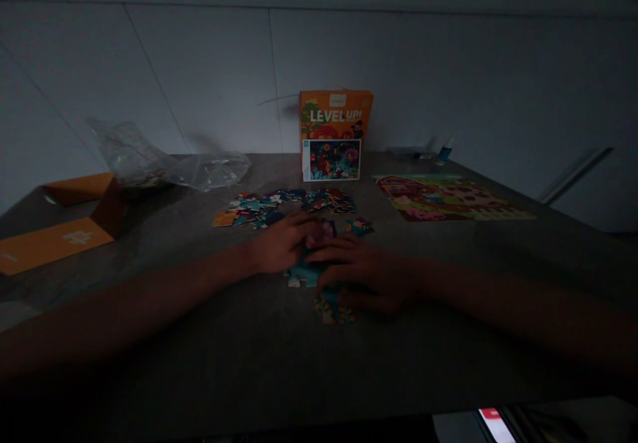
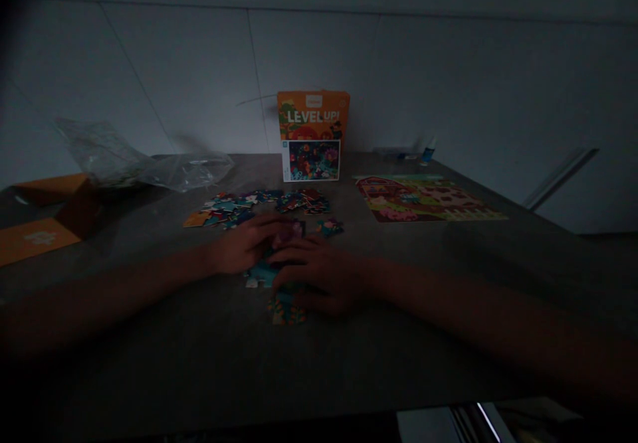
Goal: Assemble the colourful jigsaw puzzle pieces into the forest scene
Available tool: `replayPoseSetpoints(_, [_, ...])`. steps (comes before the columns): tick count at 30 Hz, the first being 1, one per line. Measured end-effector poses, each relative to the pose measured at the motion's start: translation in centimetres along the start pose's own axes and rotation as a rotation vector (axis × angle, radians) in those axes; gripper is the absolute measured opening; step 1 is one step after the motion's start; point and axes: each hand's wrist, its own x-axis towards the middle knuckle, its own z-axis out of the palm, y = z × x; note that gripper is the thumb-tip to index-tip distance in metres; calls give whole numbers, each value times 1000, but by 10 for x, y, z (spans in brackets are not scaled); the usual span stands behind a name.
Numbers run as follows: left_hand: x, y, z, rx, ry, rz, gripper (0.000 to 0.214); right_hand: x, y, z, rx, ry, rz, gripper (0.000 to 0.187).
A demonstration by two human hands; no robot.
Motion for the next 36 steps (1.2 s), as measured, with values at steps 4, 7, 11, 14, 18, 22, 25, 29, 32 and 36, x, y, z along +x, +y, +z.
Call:
replayPoseSetpoints(4, [0,-1,0,74,23,-64,31,-1,3,0,7,-19,-15,33])
replayPoseSetpoints(7, [1,1,-3,78,20,-9,30,-1,4,-2,7,-16,-47,33])
replayPoseSetpoints(11, [2,5,-7,44,-24,68,31,-1,4,-5,10,-14,-75,35])
replayPoseSetpoints(14, [2,6,-9,24,-48,103,34,-2,1,-5,24,-13,-94,38])
replayPoseSetpoints(18, [3,8,-9,25,-71,111,35,-4,7,-4,45,257,-13,30])
replayPoseSetpoints(22, [3,9,-6,16,-61,78,34,3,46,-12,-236,617,446,22])
replayPoseSetpoints(25, [1,8,-5,45,-6,19,32,14,84,-17,-410,591,814,40])
replayPoseSetpoints(29, [0,0,-5,189,90,-130,32,26,111,-8,-531,508,1039,57])
replayPoseSetpoints(32, [0,-5,-5,305,128,-242,41,29,115,-1,-538,489,1124,58])
replayPoseSetpoints(36, [0,-4,-3,380,125,-327,58,28,114,-4,-498,354,1174,51])
